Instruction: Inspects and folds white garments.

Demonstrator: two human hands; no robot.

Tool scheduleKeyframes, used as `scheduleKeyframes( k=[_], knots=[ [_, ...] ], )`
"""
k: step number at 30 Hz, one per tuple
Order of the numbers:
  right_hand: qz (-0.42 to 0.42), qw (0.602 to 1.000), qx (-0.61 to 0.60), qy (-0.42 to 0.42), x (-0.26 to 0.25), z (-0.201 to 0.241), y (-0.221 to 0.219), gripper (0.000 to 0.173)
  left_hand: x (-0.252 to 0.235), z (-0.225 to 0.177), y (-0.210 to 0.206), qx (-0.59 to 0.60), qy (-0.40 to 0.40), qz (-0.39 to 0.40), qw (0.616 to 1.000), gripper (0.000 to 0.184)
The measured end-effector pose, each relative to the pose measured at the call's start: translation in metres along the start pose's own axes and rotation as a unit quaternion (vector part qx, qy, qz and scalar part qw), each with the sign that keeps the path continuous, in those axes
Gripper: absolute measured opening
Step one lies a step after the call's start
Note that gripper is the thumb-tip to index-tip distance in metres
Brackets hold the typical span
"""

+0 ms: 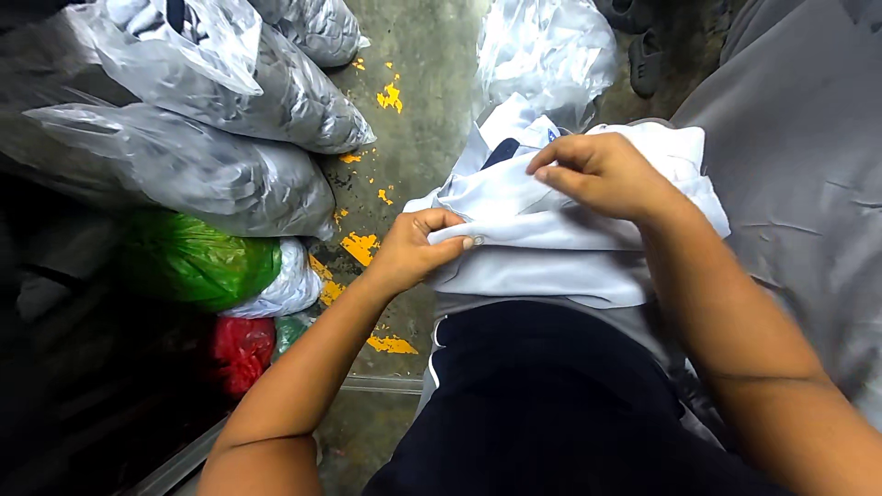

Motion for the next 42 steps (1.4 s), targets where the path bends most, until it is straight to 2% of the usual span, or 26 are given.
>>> scheduleKeyframes(
  k=[2, 4, 8, 11, 16, 20, 24, 32, 37, 42],
  knots=[
    [0.042, 0.997, -0.058, 0.015, -0.006, 0.01, -0.015, 0.018, 0.001, -0.002, -0.001, -0.026, -0.037, 0.003, 0.999, 0.006],
    [0.074, 0.993, -0.092, 0.028, -0.01, 0.016, -0.026, 0.014, 0.004, -0.006, -0.002, -0.11, -0.127, -0.004, 0.986, 0.003],
    [0.112, 0.987, -0.107, 0.049, -0.004, 0.027, -0.032, 0.011, 0.015, -0.009, -0.009, -0.282, -0.346, -0.034, 0.894, 0.014],
    [0.101, 0.986, -0.106, 0.084, 0.005, 0.032, -0.034, 0.012, 0.023, -0.009, -0.014, -0.327, -0.412, -0.028, 0.85, 0.018],
    [0.109, 0.983, -0.102, 0.103, 0.009, 0.031, -0.04, 0.015, 0.027, -0.009, -0.018, -0.339, -0.436, -0.013, 0.833, 0.018],
    [0.217, 0.971, -0.095, 0.036, -0.004, 0.023, -0.041, 0.017, 0.031, -0.012, -0.02, -0.343, -0.448, -0.001, 0.826, 0.018],
    [0.3, 0.944, -0.134, 0.016, -0.017, 0.013, -0.046, 0.013, 0.031, -0.012, -0.022, -0.344, -0.449, 0.005, 0.824, 0.018],
    [0.321, 0.941, -0.099, -0.037, -0.028, 0.014, -0.047, 0.012, 0.027, -0.012, -0.022, -0.351, -0.439, 0.006, 0.827, 0.019],
    [0.31, 0.945, -0.103, -0.032, -0.026, 0.011, -0.043, 0.008, 0.025, -0.009, -0.022, -0.347, -0.43, 0.009, 0.833, 0.02],
    [0.326, 0.94, -0.1, -0.016, -0.027, 0.009, -0.046, 0.013, 0.022, -0.008, -0.023, -0.344, -0.425, 0.02, 0.837, 0.02]
  ],
)
Point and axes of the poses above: each hand's wrist, its own x-axis away from the middle knuckle, its own y-axis out of the back of the hand, z = x × y, the point moved 4 cm from there along -x, towards the middle knuckle, and after that the axes turned 3 degrees about -x, right-handed, at the moved point
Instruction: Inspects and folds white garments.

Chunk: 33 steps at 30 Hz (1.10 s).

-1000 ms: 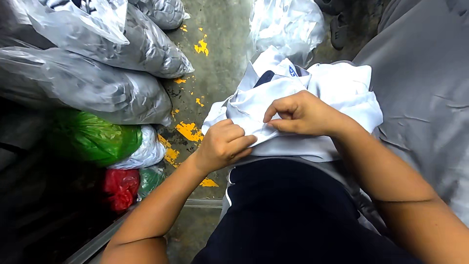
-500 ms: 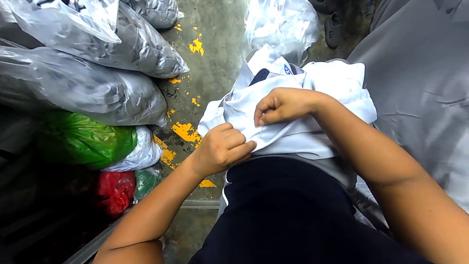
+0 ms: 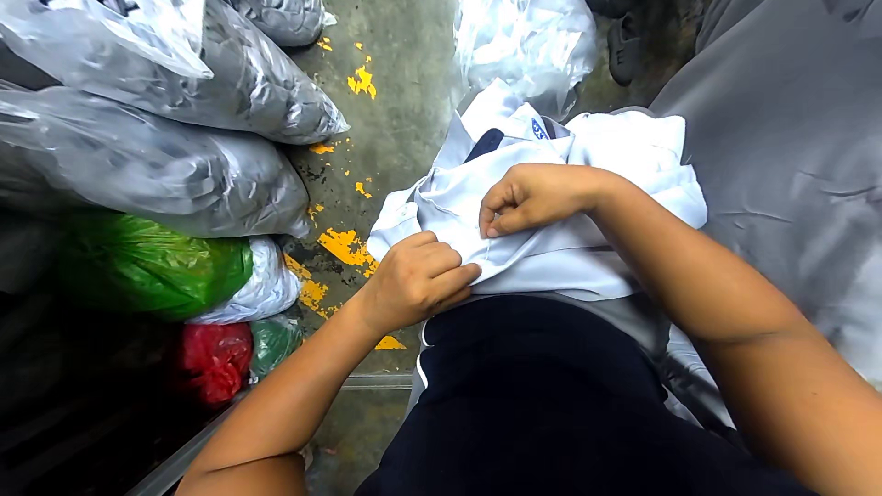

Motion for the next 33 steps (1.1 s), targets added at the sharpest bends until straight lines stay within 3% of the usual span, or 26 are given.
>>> scheduleKeyframes(
  k=[7, 16, 33],
  knots=[
    [0.041, 0.998, -0.03, -0.032, -0.001, 0.0026, -0.0004, 0.012, 0.0003, 0.0005, 0.0, 0.001, 0.001, 0.004, 1.0, 0.02],
    [0.037, 0.999, -0.026, -0.019, -0.0019, 0.0037, 0.0, 0.006, -0.0007, 0.0004, -0.0003, 0.0, 0.001, 0.002, 1.0, 0.02],
    [-0.056, 0.998, -0.007, -0.006, 0.0002, 0.0012, -0.0004, 0.015, 0.0017, 0.0021, 0.0034, -0.005, 0.015, -0.013, 1.0, 0.02]
  ],
)
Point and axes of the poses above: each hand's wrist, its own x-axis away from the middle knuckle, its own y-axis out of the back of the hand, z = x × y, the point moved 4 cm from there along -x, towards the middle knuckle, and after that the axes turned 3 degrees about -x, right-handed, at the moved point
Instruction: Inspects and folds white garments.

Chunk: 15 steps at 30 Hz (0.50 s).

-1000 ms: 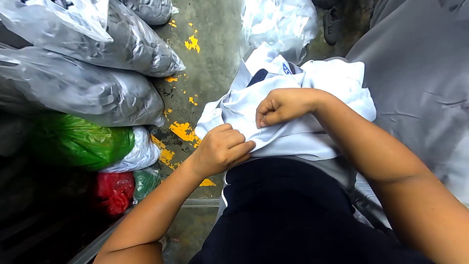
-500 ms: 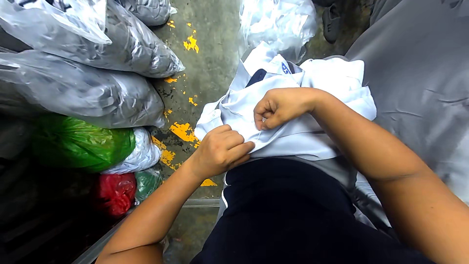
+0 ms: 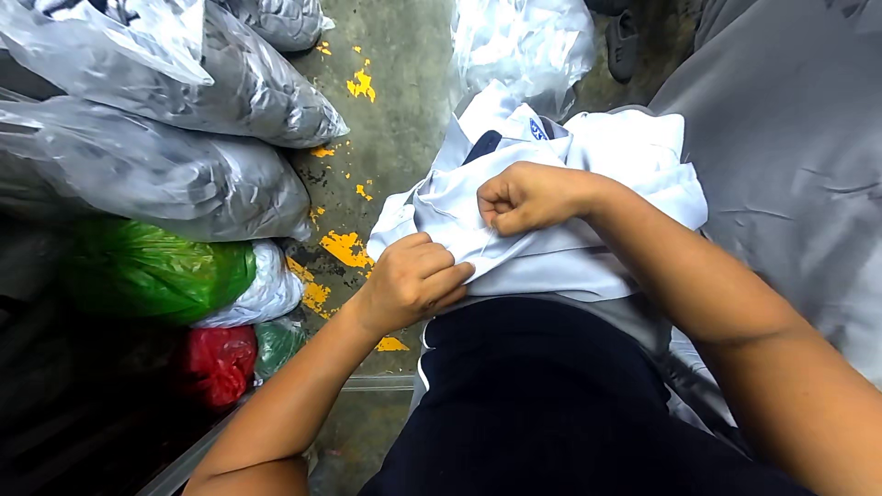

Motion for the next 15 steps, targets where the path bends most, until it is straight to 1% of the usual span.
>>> scheduleKeyframes(
  k=[2, 4, 6, 8, 9, 11, 15],
  knots=[
    [-0.004, 1.0, 0.002, -0.008, 0.001, -0.004, 0.001, 0.013, -0.001, 0.005, 0.0, 0.029, 0.052, -0.021, 0.998, 0.018],
    [-0.023, 1.0, 0.009, -0.014, 0.002, -0.007, 0.003, 0.011, -0.001, 0.013, 0.0, 0.097, 0.16, -0.031, 0.982, 0.015],
    [-0.056, 0.997, 0.04, -0.029, 0.004, -0.008, 0.01, 0.014, 0.001, 0.021, 0.001, 0.179, 0.284, -0.016, 0.942, 0.01],
    [-0.089, 0.992, 0.072, -0.047, 0.005, -0.01, 0.016, 0.02, 0.003, 0.026, 0.002, 0.252, 0.378, -0.01, 0.891, 0.003],
    [-0.104, 0.99, 0.079, -0.052, 0.006, -0.01, 0.019, 0.021, 0.003, 0.028, 0.001, 0.279, 0.408, -0.013, 0.869, 0.001],
    [-0.122, 0.988, 0.08, -0.053, 0.008, -0.011, 0.022, 0.02, 0.004, 0.03, 0.0, 0.322, 0.441, -0.014, 0.837, 0.006],
    [-0.13, 0.989, 0.056, -0.045, 0.009, -0.011, 0.022, 0.017, 0.006, 0.032, -0.004, 0.38, 0.474, -0.01, 0.794, 0.012]
  ],
)
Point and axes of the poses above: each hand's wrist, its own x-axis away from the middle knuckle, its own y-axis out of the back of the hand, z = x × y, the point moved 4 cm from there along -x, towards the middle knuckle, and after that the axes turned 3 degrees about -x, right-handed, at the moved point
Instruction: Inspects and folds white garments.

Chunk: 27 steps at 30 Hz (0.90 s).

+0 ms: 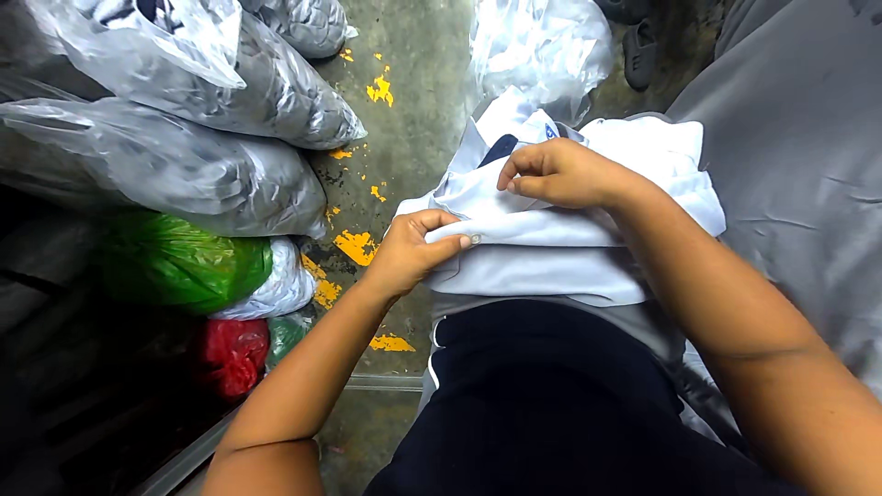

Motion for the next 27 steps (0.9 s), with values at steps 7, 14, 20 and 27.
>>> scheduleKeyframes(
  k=[7, 14, 20, 27],
  knots=[
    [-0.029, 0.992, -0.075, 0.096, 0.012, 0.021, -0.006, 0.011, 0.005, -0.007, -0.002, -0.134, -0.156, -0.026, 0.978, 0.002],
    [-0.057, 0.992, 0.041, 0.107, 0.034, 0.023, -0.019, 0.012, 0.016, -0.01, -0.012, -0.298, -0.395, -0.057, 0.867, 0.01],
    [-0.111, 0.972, 0.098, 0.182, 0.039, 0.015, -0.039, 0.017, 0.018, -0.008, -0.015, -0.315, -0.419, -0.045, 0.851, 0.013],
    [-0.096, 0.963, 0.071, 0.24, 0.034, 0.018, -0.047, 0.017, 0.019, -0.008, -0.015, -0.324, -0.43, -0.041, 0.842, 0.014]
  ],
)
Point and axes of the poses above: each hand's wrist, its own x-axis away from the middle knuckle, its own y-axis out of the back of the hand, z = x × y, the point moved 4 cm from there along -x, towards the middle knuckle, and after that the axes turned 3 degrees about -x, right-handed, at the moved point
